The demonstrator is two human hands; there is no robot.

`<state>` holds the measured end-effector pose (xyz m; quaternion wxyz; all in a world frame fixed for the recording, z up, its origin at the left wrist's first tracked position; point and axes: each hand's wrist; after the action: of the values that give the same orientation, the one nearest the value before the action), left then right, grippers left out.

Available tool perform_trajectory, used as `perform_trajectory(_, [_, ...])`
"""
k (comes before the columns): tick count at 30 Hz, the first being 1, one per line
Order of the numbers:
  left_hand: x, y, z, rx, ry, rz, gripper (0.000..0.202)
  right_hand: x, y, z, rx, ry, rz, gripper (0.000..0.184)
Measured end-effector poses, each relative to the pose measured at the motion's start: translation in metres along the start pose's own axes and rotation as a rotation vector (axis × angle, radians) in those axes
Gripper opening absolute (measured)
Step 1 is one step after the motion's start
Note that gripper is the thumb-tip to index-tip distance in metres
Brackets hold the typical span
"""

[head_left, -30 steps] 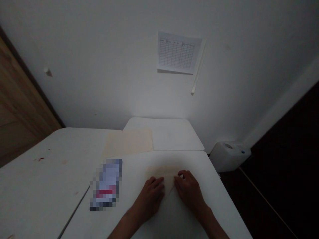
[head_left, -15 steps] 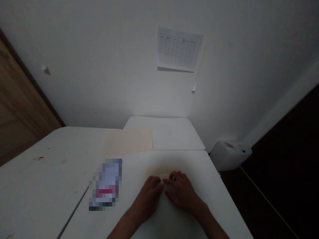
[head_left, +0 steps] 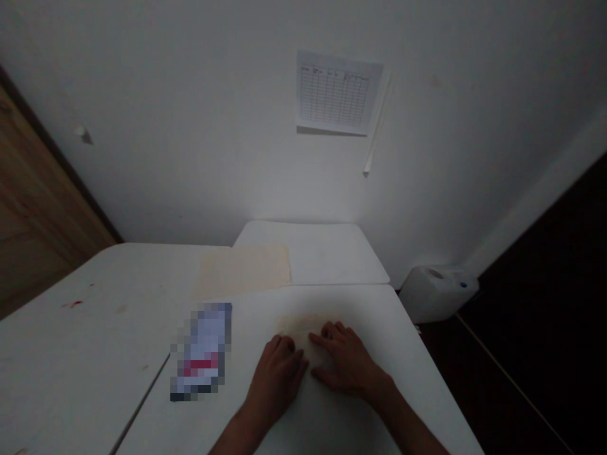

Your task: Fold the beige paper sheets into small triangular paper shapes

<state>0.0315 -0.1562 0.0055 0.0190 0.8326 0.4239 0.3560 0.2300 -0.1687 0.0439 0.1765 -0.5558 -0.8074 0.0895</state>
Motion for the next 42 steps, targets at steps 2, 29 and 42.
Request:
perform_trajectory(2, [-0.003, -0.001, 0.001, 0.082, 0.011, 0.021, 0.011, 0.001, 0.000, 0.000, -0.002, -0.008, 0.009, 0.067])
perform_trajectory(29, [-0.001, -0.041, -0.028, 0.358, 0.061, -0.074, 0.027, 0.002, -0.003, -0.005, 0.017, -0.027, 0.051, 0.070])
perform_trajectory(42, [0.039, -0.036, 0.017, -0.188, 0.006, 0.032, 0.022, 0.000, 0.001, -0.002, 0.050, 0.014, 0.056, 0.070])
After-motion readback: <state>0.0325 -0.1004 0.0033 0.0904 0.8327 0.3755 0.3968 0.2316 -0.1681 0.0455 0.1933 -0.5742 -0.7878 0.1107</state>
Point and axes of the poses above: each hand's wrist, its own x-axis towards the middle knuckle, its own z-axis out of the palm, y = z × x, and after that the axes turned 10 degrees about y, right-handed
